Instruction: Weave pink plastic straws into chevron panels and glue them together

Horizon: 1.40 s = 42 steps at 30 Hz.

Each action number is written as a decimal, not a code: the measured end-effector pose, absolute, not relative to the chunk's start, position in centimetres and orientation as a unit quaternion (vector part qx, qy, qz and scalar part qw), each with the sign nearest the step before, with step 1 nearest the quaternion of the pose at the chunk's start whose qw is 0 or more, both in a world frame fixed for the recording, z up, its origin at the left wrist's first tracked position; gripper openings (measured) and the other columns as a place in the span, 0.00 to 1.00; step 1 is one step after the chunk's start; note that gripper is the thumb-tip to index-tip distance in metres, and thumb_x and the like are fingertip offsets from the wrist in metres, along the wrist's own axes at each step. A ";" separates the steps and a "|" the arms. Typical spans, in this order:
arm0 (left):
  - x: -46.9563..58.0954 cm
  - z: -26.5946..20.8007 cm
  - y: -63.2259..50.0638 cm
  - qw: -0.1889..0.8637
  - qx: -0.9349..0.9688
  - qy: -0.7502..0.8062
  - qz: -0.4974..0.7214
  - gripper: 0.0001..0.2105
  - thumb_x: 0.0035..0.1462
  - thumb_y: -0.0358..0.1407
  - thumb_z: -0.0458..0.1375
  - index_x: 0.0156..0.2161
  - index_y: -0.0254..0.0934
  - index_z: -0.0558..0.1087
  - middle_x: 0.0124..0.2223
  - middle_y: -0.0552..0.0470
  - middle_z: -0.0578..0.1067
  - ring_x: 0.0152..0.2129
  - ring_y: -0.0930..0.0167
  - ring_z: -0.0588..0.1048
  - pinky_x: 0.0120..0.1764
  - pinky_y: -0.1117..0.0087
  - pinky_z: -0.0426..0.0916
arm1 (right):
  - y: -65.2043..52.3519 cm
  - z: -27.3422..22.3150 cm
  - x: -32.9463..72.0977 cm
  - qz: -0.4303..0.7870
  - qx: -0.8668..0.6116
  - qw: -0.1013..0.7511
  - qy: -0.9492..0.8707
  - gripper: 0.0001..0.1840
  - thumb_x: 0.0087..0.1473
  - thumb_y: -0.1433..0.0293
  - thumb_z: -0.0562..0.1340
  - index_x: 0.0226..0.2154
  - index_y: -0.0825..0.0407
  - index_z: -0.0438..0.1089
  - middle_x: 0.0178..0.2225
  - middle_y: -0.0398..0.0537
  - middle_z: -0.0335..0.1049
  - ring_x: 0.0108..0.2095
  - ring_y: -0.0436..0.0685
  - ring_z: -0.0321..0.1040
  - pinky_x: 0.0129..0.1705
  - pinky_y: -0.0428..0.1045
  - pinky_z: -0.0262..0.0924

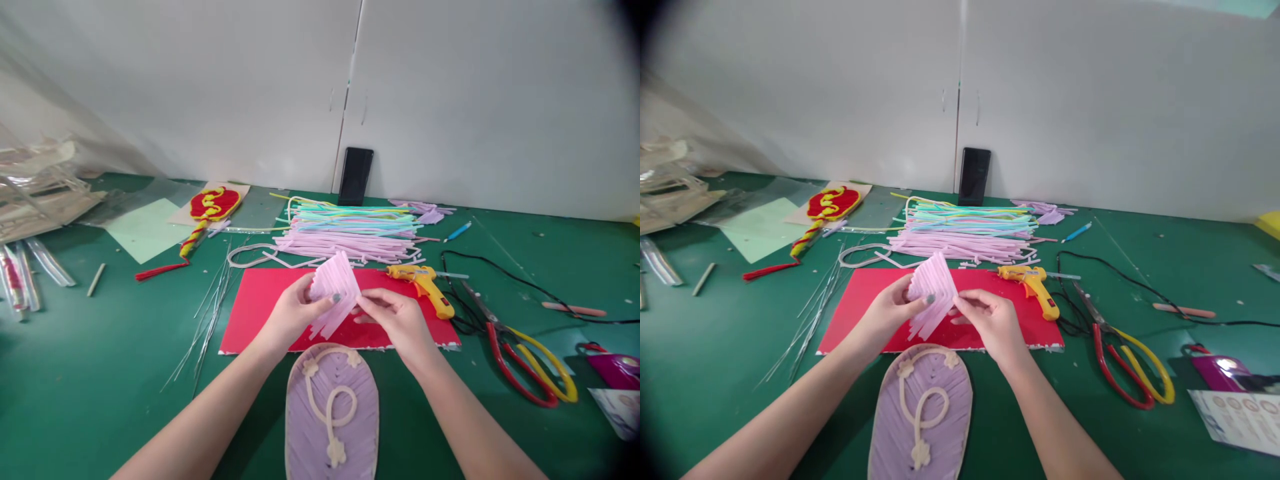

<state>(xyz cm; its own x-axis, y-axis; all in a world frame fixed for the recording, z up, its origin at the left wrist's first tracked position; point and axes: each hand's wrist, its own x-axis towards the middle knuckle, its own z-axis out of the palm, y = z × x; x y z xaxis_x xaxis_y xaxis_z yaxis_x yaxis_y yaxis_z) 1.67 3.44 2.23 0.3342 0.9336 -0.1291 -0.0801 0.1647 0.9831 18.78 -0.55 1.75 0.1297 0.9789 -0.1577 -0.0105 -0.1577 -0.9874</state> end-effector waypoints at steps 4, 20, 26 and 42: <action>1.9 1.9 3.1 0.593 0.540 0.477 0.359 0.18 0.41 0.38 0.64 0.37 0.30 0.72 0.36 0.46 0.78 0.33 0.64 0.76 0.34 0.68 0.70 | -0.7 1.4 18.4 0.522 -0.561 0.480 -0.426 0.16 0.41 0.58 0.66 0.30 0.53 0.72 0.28 0.47 0.76 0.27 0.58 0.74 0.35 0.52 0.70; 1.9 1.8 2.8 0.516 0.567 0.523 0.373 0.11 0.42 0.36 0.62 0.33 0.33 0.73 0.31 0.51 0.79 0.27 0.68 0.76 0.27 0.73 0.70 | -0.8 1.1 18.0 0.524 -0.545 0.487 -0.436 0.17 0.43 0.57 0.64 0.30 0.53 0.72 0.28 0.48 0.74 0.28 0.58 0.73 0.34 0.53 0.71; 2.0 1.8 2.9 0.515 0.566 0.523 0.375 0.12 0.42 0.37 0.62 0.34 0.33 0.73 0.31 0.50 0.79 0.28 0.66 0.76 0.29 0.71 0.71 | -0.7 1.1 18.1 0.511 -0.543 0.506 -0.435 0.13 0.45 0.59 0.64 0.30 0.52 0.72 0.27 0.45 0.73 0.27 0.55 0.72 0.33 0.51 0.71; 2.0 2.0 2.8 0.526 0.569 0.518 0.363 0.12 0.43 0.36 0.62 0.35 0.33 0.73 0.32 0.51 0.79 0.30 0.67 0.76 0.29 0.73 0.70 | -0.8 1.2 18.0 0.487 -0.551 0.493 -0.466 0.13 0.44 0.59 0.65 0.28 0.52 0.73 0.28 0.46 0.73 0.26 0.56 0.72 0.32 0.51 0.71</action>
<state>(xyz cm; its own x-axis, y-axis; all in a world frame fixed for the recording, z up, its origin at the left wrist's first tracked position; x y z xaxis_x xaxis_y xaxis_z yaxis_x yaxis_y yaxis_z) 2.01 2.76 2.04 0.1995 0.9711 -0.1311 0.2070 0.0890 0.9743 18.03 -0.83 1.20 0.0928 0.9926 -0.0780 0.0338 -0.0814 -0.9961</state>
